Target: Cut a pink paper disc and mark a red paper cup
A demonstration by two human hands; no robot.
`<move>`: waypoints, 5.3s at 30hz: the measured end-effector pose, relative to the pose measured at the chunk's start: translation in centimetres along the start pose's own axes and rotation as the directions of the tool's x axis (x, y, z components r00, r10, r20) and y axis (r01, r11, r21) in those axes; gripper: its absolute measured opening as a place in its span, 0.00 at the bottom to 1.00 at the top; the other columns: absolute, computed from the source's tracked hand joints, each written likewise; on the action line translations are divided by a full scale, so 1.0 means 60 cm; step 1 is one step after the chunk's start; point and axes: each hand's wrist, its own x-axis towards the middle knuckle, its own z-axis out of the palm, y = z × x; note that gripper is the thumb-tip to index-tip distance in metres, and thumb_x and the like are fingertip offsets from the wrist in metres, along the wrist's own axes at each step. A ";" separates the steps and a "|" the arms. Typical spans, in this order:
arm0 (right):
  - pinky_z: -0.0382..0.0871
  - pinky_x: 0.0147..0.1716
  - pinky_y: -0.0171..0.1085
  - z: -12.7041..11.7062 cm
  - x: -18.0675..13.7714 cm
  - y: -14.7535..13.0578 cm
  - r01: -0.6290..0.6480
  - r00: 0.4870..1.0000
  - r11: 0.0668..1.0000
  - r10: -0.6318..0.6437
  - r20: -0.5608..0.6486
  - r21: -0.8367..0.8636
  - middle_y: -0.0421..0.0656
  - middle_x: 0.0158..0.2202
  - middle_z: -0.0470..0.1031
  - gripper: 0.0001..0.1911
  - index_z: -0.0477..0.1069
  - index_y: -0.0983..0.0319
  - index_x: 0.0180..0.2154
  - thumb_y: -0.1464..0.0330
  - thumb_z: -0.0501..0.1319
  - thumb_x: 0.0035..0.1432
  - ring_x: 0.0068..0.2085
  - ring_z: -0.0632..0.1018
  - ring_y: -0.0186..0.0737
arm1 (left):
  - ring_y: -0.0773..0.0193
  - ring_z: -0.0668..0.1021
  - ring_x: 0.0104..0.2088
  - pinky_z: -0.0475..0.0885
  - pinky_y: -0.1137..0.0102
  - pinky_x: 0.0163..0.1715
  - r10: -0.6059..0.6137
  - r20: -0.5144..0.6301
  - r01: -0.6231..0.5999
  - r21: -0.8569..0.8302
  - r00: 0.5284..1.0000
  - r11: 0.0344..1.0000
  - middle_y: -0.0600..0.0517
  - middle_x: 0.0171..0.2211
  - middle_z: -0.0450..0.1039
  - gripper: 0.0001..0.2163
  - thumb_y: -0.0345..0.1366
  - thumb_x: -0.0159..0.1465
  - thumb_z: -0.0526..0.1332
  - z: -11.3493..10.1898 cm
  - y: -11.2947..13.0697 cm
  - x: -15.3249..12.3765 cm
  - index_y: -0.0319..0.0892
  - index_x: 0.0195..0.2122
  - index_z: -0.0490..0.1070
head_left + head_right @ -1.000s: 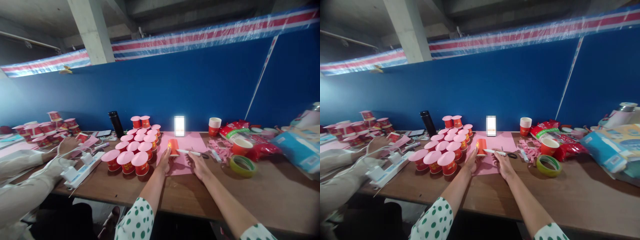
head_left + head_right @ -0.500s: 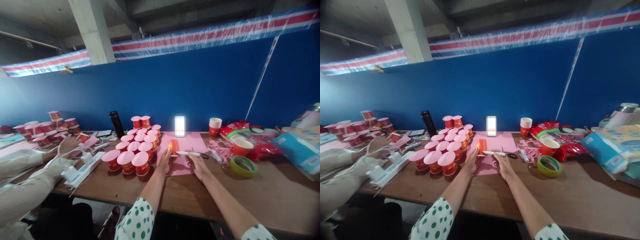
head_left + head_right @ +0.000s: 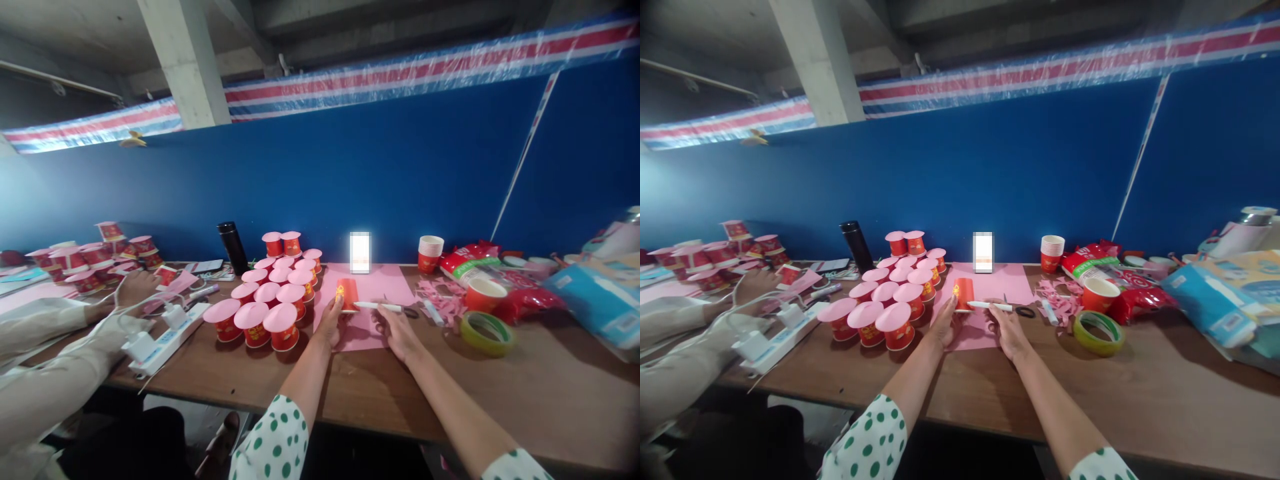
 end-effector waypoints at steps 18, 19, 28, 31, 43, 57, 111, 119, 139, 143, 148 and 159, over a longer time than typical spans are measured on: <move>0.58 0.18 0.28 0.001 0.001 0.002 -0.007 1.000 1.000 0.008 -0.015 0.012 0.39 0.23 0.73 0.16 0.74 0.62 0.32 0.62 0.71 0.41 0.24 0.71 0.31 | 0.66 0.77 0.29 0.72 0.70 0.36 -0.012 -0.034 0.011 -0.041 0.999 0.999 0.54 0.28 0.72 0.17 0.45 0.52 0.68 -0.007 -0.006 0.007 0.39 0.36 0.70; 0.58 0.18 0.28 0.001 0.002 0.002 -0.007 1.000 1.000 0.007 -0.019 0.014 0.39 0.23 0.73 0.15 0.74 0.62 0.31 0.62 0.71 0.41 0.24 0.71 0.31 | 0.65 0.77 0.30 0.72 0.69 0.37 -0.016 -0.038 0.014 -0.044 0.999 0.999 0.53 0.27 0.72 0.17 0.45 0.52 0.68 -0.009 -0.007 0.008 0.39 0.37 0.70; 0.58 0.17 0.28 -0.005 0.007 0.008 -0.010 1.000 1.000 0.011 -0.029 0.025 0.39 0.23 0.73 0.16 0.74 0.63 0.31 0.60 0.71 0.40 0.24 0.71 0.31 | 0.63 0.78 0.33 0.73 0.66 0.41 -0.026 -0.036 0.023 -0.063 0.999 0.998 0.52 0.28 0.74 0.15 0.44 0.54 0.67 -0.011 -0.008 0.011 0.39 0.37 0.70; 0.58 0.17 0.28 -0.005 0.008 0.008 -0.015 0.999 0.999 0.016 -0.031 0.031 0.39 0.24 0.74 0.16 0.74 0.62 0.32 0.60 0.71 0.40 0.24 0.71 0.31 | 0.62 0.79 0.35 0.73 0.66 0.42 -0.030 -0.031 0.028 -0.066 0.999 0.997 0.51 0.29 0.74 0.16 0.44 0.54 0.66 -0.010 -0.007 0.010 0.38 0.37 0.70; 0.58 0.18 0.28 0.001 0.003 0.002 -0.017 0.999 1.000 0.018 -0.032 0.027 0.40 0.25 0.75 0.18 0.75 0.61 0.33 0.60 0.71 0.39 0.24 0.71 0.31 | 0.60 0.79 0.36 0.74 0.65 0.41 -0.050 -0.043 0.046 -0.078 0.998 0.996 0.49 0.31 0.76 0.15 0.43 0.55 0.66 -0.010 -0.007 0.010 0.38 0.37 0.71; 0.58 0.16 0.29 -0.006 0.009 0.007 0.008 1.000 1.000 -0.007 -0.025 0.020 0.41 0.27 0.77 0.18 0.75 0.60 0.35 0.59 0.70 0.42 0.24 0.73 0.32 | 0.58 0.79 0.36 0.74 0.65 0.39 -0.131 -0.106 0.115 -0.148 0.986 0.982 0.44 0.32 0.77 0.13 0.40 0.61 0.60 0.005 0.007 0.000 0.34 0.39 0.72; 0.59 0.17 0.28 -0.003 0.005 0.006 0.000 1.000 0.999 0.001 -0.023 0.042 0.41 0.28 0.76 0.18 0.76 0.59 0.36 0.61 0.72 0.40 0.25 0.72 0.31 | 0.57 0.79 0.38 0.74 0.64 0.40 -0.125 -0.080 0.110 -0.172 0.989 0.979 0.45 0.34 0.77 0.15 0.42 0.60 0.60 -0.004 -0.001 0.006 0.36 0.43 0.71; 0.58 0.16 0.27 -0.006 0.009 0.008 -0.002 1.000 0.997 0.004 -0.027 0.072 0.40 0.27 0.76 0.18 0.76 0.60 0.35 0.60 0.72 0.40 0.24 0.72 0.30 | 0.57 0.79 0.36 0.75 0.65 0.38 -0.137 -0.062 0.124 -0.176 0.989 0.977 0.43 0.35 0.77 0.16 0.43 0.60 0.60 -0.005 0.001 0.006 0.35 0.42 0.71; 0.59 0.17 0.27 -0.007 0.008 0.010 -0.011 1.000 0.998 0.011 -0.006 0.057 0.40 0.27 0.76 0.16 0.76 0.61 0.35 0.61 0.70 0.43 0.24 0.72 0.30 | 0.57 0.79 0.38 0.74 0.64 0.40 -0.140 -0.058 0.129 -0.170 0.988 0.977 0.43 0.35 0.77 0.16 0.43 0.60 0.60 -0.007 -0.001 0.007 0.35 0.42 0.71; 0.58 0.17 0.27 -0.008 0.010 0.009 -0.012 1.000 0.998 0.013 -0.021 0.067 0.40 0.26 0.76 0.16 0.76 0.61 0.35 0.61 0.70 0.43 0.24 0.72 0.30 | 0.57 0.79 0.37 0.74 0.64 0.40 -0.138 -0.053 0.127 -0.175 0.989 0.976 0.43 0.35 0.77 0.16 0.43 0.60 0.60 -0.007 0.000 0.006 0.35 0.41 0.72; 0.57 0.17 0.27 -0.005 0.008 0.007 -0.014 0.999 0.998 0.016 -0.028 0.058 0.40 0.25 0.75 0.15 0.76 0.61 0.33 0.61 0.70 0.42 0.24 0.71 0.30 | 0.58 0.79 0.35 0.74 0.63 0.40 -0.138 -0.057 0.126 -0.177 0.989 0.976 0.44 0.34 0.77 0.15 0.43 0.60 0.60 -0.006 0.000 0.006 0.36 0.41 0.72; 0.56 0.16 0.27 -0.001 0.004 0.000 -0.011 0.999 0.999 0.013 -0.036 0.042 0.39 0.23 0.72 0.14 0.75 0.62 0.31 0.61 0.69 0.42 0.23 0.69 0.29 | 0.56 0.79 0.36 0.75 0.64 0.37 -0.135 -0.071 0.124 -0.145 0.988 0.982 0.43 0.32 0.77 0.15 0.44 0.60 0.60 -0.006 0.001 0.006 0.36 0.40 0.71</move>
